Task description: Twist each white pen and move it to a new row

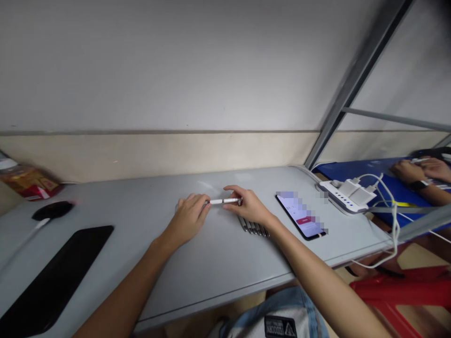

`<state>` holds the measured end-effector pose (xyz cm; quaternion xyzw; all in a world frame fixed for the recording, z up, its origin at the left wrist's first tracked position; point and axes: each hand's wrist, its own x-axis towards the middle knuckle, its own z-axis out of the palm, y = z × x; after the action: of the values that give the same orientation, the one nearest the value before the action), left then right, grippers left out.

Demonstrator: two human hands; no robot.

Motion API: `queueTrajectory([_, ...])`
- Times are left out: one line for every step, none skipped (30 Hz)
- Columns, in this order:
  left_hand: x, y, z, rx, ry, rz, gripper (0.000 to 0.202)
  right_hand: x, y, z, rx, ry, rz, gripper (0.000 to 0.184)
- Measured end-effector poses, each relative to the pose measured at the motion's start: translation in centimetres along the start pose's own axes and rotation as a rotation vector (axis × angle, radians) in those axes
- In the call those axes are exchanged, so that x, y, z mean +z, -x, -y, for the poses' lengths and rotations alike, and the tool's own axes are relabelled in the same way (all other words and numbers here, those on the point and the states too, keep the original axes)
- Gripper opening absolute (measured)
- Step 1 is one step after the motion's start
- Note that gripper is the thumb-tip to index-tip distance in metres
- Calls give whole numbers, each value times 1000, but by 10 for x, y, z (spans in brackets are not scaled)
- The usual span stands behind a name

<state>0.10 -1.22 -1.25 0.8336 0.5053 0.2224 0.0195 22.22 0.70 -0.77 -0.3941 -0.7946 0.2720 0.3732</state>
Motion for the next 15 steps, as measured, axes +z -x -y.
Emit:
queueTrajectory([0, 0, 0, 2, 1, 2, 24, 0, 0, 0, 3, 5, 27, 25])
queueTrajectory([-1, 0, 0, 5, 1, 4, 24, 0, 0, 1, -8, 15, 45, 21])
queueTrajectory([-1, 0, 0, 8, 0, 8, 24, 0, 0, 1, -32, 27, 50, 20])
queueTrajectory([-1, 0, 0, 10, -1, 14, 24, 0, 0, 1, -64, 42, 39, 18])
queueTrajectory([-2, 0, -1, 10, -1, 22, 25, 0, -1, 0, -96, 59, 17, 15])
queueTrajectory([-2, 0, -1, 9, 1, 29, 26, 0, -1, -1, -124, 79, -17, 12])
queueTrajectory([-2, 0, -1, 7, 6, 36, 27, 1, -1, -1, -147, 106, -48, 12])
queueTrajectory([-2, 0, -1, 1, 13, 40, 27, 1, -2, -3, -164, 139, -74, 11])
queueTrajectory([-2, 0, 0, -6, 24, 43, 28, 1, -2, -4, -174, 174, -94, 12])
queueTrajectory([-2, 0, 0, -12, 36, 41, 29, 1, -2, -5, -177, 207, -110, 12])
queueTrajectory([-2, 0, 1, -19, 48, 35, 29, 1, -2, -6, -176, 237, -119, 12])
queueTrajectory([-2, 0, 2, -25, 59, 29, 30, 0, -2, -8, -171, 264, -125, 13])
queueTrajectory([-2, 0, 3, -29, 66, 25, 31, -1, -2, -9, -160, 290, -130, 13])
queueTrajectory([-3, 0, 4, -30, 70, 22, 33, -2, -2, -10, -146, 316, -134, 13])
queueTrajectory([-3, 0, 5, -33, 69, 19, 34, -4, -2, -11, -127, 344, -138, 14])
